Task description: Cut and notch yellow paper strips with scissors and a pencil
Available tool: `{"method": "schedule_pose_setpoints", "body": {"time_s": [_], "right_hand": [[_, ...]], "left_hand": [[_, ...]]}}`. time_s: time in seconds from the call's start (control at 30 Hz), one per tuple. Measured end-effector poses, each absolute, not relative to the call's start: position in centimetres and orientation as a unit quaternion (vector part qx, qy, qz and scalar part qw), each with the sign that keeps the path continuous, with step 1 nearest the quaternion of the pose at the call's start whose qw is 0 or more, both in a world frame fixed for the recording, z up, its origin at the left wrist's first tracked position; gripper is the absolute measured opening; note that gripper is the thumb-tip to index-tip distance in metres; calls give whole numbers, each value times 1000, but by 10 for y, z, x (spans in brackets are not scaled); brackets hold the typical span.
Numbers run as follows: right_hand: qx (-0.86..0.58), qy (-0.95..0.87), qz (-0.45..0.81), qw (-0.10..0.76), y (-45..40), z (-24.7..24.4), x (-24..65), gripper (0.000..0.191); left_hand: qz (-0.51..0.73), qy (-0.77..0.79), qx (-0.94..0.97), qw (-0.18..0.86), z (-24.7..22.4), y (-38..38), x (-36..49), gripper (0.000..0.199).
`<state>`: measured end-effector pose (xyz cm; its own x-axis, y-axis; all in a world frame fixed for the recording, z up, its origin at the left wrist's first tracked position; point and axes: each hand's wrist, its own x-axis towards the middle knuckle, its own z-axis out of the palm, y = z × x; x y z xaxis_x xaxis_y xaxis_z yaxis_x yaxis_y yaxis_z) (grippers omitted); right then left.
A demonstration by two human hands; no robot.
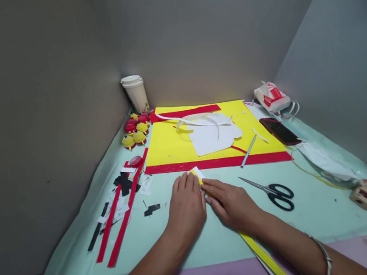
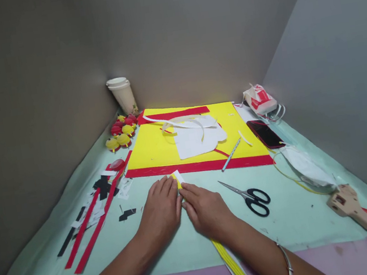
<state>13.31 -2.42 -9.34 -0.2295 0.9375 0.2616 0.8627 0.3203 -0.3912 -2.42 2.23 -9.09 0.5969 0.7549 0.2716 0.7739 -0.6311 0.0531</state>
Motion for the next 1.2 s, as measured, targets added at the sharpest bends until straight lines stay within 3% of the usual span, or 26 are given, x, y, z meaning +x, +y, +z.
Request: {"method": "schedule_pose_setpoints", "body": {"time_s": [0.87, 1.2], "right_hand": [[-551, -789, 106, 249, -27, -93, 132, 43], [-549, -792, 99, 249, -27, -92, 132, 42]], "left_hand": [[-78, -438, -893, 73, -96, 11, -25, 46], [-79, -436, -896, 40, -94, 9, -25, 45]]}}
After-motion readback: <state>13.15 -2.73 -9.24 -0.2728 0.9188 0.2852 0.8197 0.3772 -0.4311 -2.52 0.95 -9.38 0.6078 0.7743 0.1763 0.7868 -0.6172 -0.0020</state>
